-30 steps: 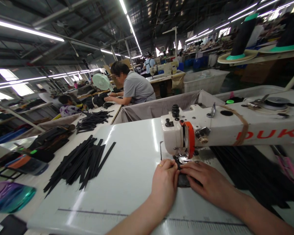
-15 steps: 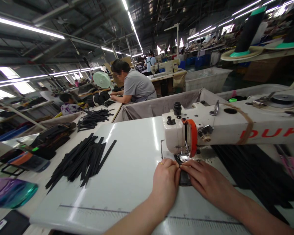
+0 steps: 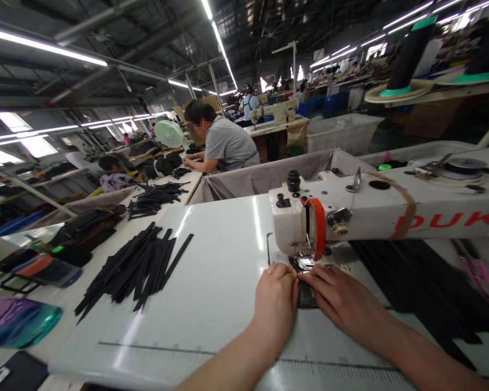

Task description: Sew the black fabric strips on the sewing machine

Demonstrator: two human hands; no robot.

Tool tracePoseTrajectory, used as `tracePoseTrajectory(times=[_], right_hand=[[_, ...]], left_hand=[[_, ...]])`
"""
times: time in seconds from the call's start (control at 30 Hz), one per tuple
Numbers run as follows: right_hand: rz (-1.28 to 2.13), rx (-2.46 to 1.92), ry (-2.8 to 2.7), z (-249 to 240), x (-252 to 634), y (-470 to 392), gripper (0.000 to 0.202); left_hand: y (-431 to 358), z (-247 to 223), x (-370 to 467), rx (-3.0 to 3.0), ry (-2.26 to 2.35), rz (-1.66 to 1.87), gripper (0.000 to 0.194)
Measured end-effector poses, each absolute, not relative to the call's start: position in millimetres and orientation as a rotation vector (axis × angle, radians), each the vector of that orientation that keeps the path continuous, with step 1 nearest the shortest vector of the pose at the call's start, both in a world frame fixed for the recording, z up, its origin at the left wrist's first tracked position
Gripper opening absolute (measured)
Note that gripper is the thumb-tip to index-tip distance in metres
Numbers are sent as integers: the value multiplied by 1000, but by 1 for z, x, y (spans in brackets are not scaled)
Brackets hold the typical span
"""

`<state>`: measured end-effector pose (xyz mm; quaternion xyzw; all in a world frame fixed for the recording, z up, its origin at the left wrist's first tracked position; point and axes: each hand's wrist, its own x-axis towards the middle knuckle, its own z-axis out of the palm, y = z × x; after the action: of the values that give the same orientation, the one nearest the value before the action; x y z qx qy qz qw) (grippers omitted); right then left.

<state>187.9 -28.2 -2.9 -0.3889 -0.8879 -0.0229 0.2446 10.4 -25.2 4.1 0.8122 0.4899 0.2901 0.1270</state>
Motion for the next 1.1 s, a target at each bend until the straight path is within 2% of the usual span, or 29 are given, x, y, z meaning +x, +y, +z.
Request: tracePoseTrajectory(times=[0.77, 0.83, 0.9, 0.93, 1.0, 1.1], right_hand=[[20, -1107, -2452, 6, 186, -30, 27], [-17, -1120, -2397, 7, 197, -30, 26], [-224, -1291, -2274, 9, 212, -30, 22], [-372, -1440, -2196, 10, 221, -31, 19], [-626, -1757, -2087, 13, 236, -33, 15], [-676, -2008, -2052, 13, 249, -34, 16]], left_hand=[[-28, 3, 9, 2383, 1363, 836, 24], [-25, 3, 5, 2315, 1356, 871, 20], [-15, 3, 1, 2233, 1411, 920, 8], [-9, 4, -1, 2209, 1449, 932, 13], [5, 5, -4, 2249, 1471, 884, 34], [21, 8, -6, 2409, 1352, 682, 43]])
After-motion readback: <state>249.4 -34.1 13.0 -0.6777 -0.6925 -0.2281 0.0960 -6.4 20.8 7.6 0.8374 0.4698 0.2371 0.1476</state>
